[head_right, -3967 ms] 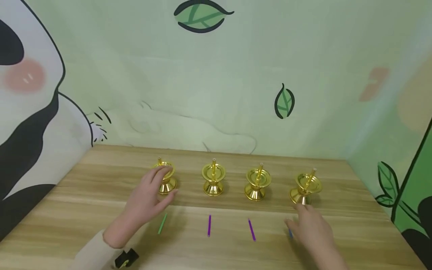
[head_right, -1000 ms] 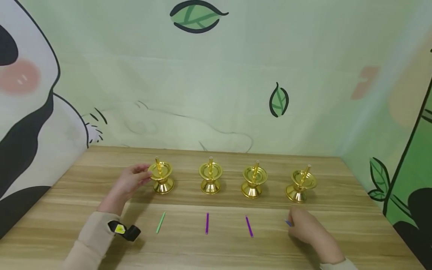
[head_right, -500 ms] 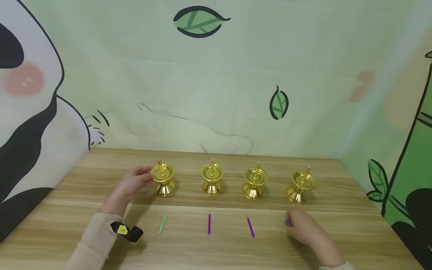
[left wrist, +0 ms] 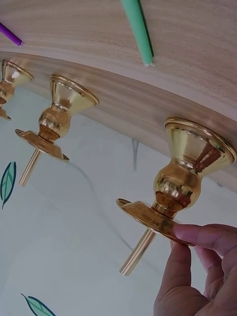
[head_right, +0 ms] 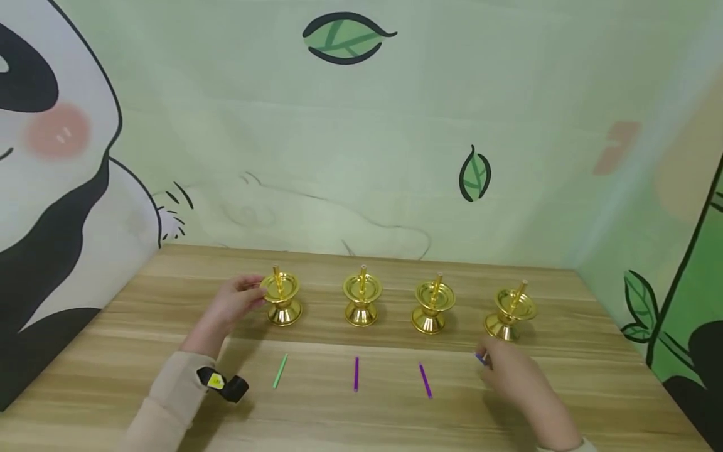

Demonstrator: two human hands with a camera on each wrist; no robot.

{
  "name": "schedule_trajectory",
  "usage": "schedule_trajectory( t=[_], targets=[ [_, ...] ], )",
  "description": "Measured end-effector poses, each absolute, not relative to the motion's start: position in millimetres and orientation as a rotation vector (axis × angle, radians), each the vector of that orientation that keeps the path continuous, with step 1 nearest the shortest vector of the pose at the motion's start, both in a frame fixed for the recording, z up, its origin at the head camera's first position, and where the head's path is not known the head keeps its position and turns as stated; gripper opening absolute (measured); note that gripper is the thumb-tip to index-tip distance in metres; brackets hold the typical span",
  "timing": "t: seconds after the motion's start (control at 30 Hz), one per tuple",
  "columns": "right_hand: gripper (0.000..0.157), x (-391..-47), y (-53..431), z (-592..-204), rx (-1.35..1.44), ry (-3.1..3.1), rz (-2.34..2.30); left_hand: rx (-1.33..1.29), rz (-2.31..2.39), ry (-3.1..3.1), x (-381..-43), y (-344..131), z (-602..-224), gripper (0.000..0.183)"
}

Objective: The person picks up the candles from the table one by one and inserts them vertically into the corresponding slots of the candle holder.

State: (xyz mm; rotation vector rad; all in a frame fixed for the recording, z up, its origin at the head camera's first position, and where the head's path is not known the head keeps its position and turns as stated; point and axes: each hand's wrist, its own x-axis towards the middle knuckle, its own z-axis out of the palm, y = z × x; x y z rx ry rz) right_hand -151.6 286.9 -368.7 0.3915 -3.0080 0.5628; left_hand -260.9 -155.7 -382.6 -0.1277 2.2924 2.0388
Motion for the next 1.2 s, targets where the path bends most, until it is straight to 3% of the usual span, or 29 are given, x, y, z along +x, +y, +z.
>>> schedule_trajectory(
  t=[0.8, 1.2],
  targets=[
    [0.036, -147, 238, -325, 0.336, -2.907, 0.633, -0.165, 2.147, 2.251, -266, -150, -385, 0.041],
    [0.033, -155, 200, -304, 0.404, -2.812, 0.673, -0.176, 2.151, 2.253, -264, -151, -384, 0.04]
  ],
)
